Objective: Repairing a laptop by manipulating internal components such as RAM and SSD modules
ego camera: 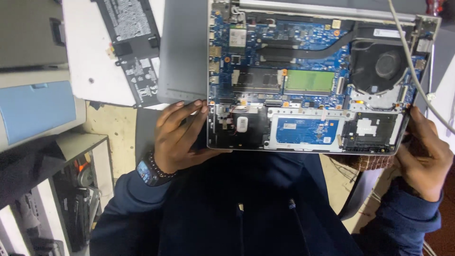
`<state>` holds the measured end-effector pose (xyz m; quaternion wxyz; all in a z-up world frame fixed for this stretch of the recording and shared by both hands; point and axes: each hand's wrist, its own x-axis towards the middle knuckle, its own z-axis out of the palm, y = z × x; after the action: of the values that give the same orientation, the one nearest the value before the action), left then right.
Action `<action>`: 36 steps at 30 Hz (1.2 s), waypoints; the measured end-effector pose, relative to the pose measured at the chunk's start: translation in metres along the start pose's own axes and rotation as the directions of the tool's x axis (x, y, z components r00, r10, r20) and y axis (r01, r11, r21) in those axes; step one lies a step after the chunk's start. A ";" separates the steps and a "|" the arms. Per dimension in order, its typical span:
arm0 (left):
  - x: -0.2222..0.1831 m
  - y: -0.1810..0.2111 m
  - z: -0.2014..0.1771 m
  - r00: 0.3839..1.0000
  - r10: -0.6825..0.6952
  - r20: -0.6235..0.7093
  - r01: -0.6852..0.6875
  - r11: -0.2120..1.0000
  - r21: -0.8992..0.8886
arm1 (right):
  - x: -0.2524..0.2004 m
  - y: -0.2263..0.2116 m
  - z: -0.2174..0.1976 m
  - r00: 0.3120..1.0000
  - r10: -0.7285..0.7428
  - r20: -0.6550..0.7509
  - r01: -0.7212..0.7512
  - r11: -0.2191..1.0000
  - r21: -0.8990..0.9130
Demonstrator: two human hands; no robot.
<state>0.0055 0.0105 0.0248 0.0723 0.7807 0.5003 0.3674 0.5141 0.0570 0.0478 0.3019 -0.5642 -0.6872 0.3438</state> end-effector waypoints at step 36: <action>0.006 0.005 0.003 0.964 0.261 0.042 -0.264 0.955 0.135 | -0.002 0.019 0.022 0.972 -0.095 -0.216 0.127 0.983 0.137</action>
<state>0.0126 0.0137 0.0280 -0.0259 0.8477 0.4158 0.3285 0.5077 0.0547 0.0191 0.4323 -0.5335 -0.6547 0.3160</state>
